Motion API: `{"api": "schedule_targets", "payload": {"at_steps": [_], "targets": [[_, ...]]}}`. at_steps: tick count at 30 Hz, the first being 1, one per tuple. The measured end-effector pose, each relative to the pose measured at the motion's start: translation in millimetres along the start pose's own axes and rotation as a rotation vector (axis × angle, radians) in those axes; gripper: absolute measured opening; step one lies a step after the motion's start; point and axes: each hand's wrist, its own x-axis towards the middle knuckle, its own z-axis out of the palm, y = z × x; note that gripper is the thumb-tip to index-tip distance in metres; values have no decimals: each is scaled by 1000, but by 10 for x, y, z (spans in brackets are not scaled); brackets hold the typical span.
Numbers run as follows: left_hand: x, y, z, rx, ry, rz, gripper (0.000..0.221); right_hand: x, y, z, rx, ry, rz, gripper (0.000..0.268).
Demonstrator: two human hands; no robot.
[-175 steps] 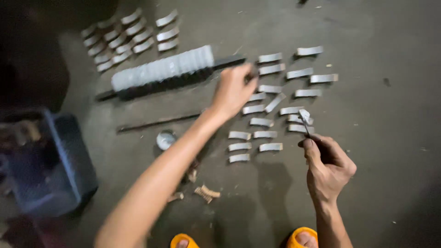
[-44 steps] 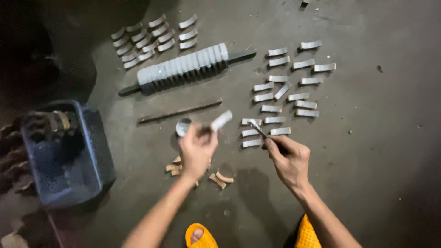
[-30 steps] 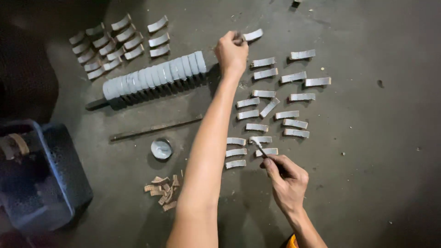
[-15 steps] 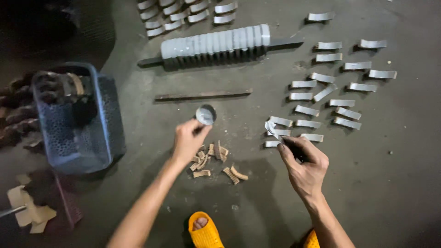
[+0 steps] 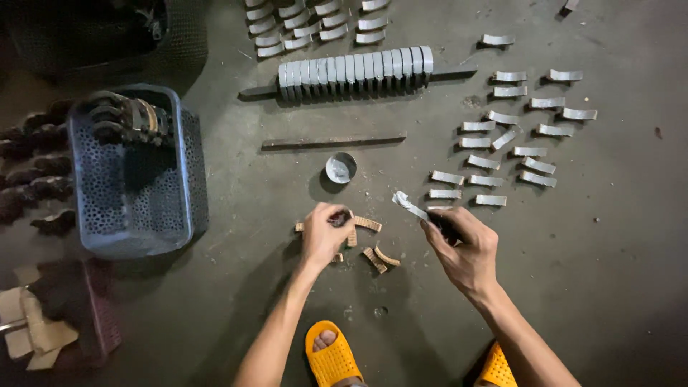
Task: Applying white grease to curved metal brake or clutch components using a small applicator tool.
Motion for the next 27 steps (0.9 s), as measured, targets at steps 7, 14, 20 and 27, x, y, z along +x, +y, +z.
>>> {"api": "schedule_targets", "payload": {"at_steps": [7, 14, 20, 27], "targets": [[-212, 811, -356, 16, 236, 276, 24, -51, -158, -85, 47, -82, 185, 14], [-247, 1438, -215, -295, 331, 310, 25, 49, -409, -228, 368, -220, 618, 23], [-275, 1487, -76, -310, 311, 367, 27, 77, -235, -245, 232, -316, 608, 23], [-305, 1523, -59, -293, 348, 278, 25, 43, -314, -340, -32, -161, 184, 19]]}}
